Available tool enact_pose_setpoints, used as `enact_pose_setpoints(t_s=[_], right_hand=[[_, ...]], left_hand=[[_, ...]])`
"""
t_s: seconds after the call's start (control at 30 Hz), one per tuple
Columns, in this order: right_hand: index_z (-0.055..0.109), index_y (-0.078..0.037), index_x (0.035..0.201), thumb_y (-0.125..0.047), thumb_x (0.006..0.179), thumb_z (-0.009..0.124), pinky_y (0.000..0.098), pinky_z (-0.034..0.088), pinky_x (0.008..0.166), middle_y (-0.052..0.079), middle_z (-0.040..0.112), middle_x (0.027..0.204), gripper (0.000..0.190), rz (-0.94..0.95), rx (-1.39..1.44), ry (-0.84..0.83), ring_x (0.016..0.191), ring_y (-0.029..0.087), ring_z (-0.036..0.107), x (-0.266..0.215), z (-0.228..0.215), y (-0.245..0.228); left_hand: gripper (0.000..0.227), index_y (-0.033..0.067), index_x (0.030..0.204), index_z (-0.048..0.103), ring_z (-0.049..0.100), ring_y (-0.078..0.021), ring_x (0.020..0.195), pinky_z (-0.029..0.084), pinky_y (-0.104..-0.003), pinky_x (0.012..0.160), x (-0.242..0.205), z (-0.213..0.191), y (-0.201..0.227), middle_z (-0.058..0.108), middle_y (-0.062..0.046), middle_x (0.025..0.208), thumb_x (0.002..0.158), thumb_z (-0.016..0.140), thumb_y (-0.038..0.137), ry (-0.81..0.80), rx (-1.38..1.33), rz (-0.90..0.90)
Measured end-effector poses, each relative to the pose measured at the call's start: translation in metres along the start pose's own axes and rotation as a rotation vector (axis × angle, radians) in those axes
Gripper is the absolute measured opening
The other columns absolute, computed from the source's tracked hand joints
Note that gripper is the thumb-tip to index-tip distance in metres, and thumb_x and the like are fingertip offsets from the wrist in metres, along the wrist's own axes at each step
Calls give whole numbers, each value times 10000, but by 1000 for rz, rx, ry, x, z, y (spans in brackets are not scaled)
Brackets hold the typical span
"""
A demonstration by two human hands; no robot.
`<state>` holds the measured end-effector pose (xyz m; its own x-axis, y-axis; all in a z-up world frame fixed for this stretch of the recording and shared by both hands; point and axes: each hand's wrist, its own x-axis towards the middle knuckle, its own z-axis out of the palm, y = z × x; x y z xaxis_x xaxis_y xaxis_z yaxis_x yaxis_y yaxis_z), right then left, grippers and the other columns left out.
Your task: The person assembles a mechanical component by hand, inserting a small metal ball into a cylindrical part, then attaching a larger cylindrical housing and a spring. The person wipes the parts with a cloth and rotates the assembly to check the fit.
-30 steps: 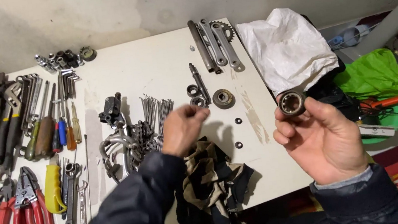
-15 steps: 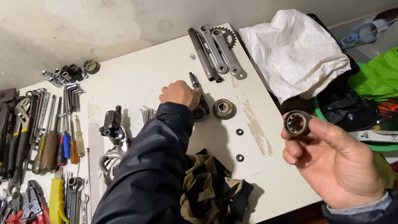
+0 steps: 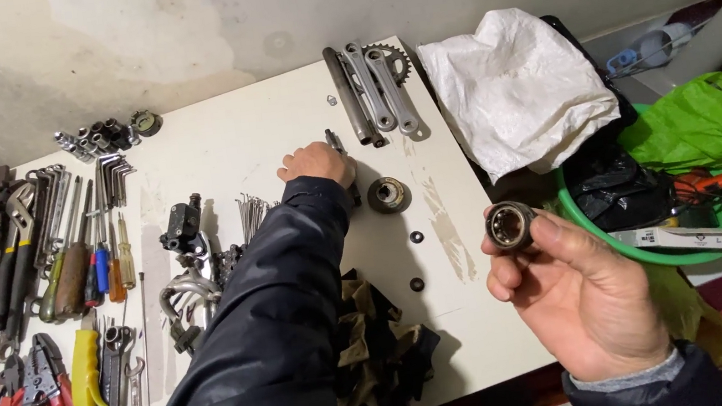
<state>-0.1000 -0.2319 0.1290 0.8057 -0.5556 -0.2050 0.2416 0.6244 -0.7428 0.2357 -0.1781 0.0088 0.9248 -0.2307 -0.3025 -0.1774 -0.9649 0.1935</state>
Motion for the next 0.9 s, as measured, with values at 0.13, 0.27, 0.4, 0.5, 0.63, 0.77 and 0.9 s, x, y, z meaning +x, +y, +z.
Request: enact_pose_setpoints(t_s=[0.13, 0.27, 0.4, 0.5, 0.63, 0.77, 0.9], right_hand=[[681, 67, 1075, -237, 875, 656, 368, 423, 614, 236, 671, 901, 365, 3, -7, -19, 670, 262, 548, 0, -1, 0], [683, 73, 1064, -213, 891, 646, 377, 432, 617, 250, 680, 901, 336, -5, -3, -19, 670, 268, 559, 1, 2, 0], [672, 73, 1057, -197, 890, 638, 365, 429, 617, 263, 679, 899, 319, 0, -22, -5, 669, 265, 559, 3, 3, 0], [632, 107, 1107, -193, 892, 609, 361, 411, 622, 264, 668, 949, 370, -19, -70, 5, 674, 276, 532, 3, 7, -2], [622, 85, 1176, -156, 919, 589, 337, 433, 648, 248, 686, 1033, 354, -20, -87, -79, 704, 250, 550, 7, 0, 2], [625, 56, 1255, -94, 913, 599, 323, 466, 662, 190, 696, 1057, 374, -35, -133, -136, 707, 228, 581, 8, 0, 9], [664, 45, 1191, -99, 922, 605, 360, 463, 673, 158, 701, 1035, 311, 17, -205, -177, 731, 255, 588, 5, 6, 16]], left_hand=[[498, 111, 1299, 626, 463, -342, 1299, 328, -476, 1089, 4, -1, 0, 587, -133, 1374, 920, 551, 425, -59, -76, -42], [508, 101, 1158, 674, 554, -344, 1192, 412, -477, 1023, -16, -21, 1, 656, -128, 1264, 885, 650, 529, -73, -238, -22], [354, 6, 1022, 685, 677, -292, 999, 587, -385, 911, -46, -60, 2, 703, -138, 1106, 903, 740, 335, -146, -785, 38], [220, -25, 891, 745, 721, -202, 770, 581, -289, 770, -46, -64, -8, 759, -124, 839, 793, 770, 171, -224, -1229, 244], [220, -42, 991, 720, 756, -303, 836, 612, -361, 691, -116, -100, -42, 765, -197, 1030, 878, 694, 145, -472, -1361, 376], [170, -1, 999, 696, 766, -341, 924, 604, -437, 839, -178, -114, -88, 742, -181, 961, 913, 661, 141, -639, -1415, 377], [172, -18, 930, 724, 767, -352, 846, 621, -409, 826, -230, -109, -128, 774, -266, 957, 878, 718, 146, -689, -1473, 370]])
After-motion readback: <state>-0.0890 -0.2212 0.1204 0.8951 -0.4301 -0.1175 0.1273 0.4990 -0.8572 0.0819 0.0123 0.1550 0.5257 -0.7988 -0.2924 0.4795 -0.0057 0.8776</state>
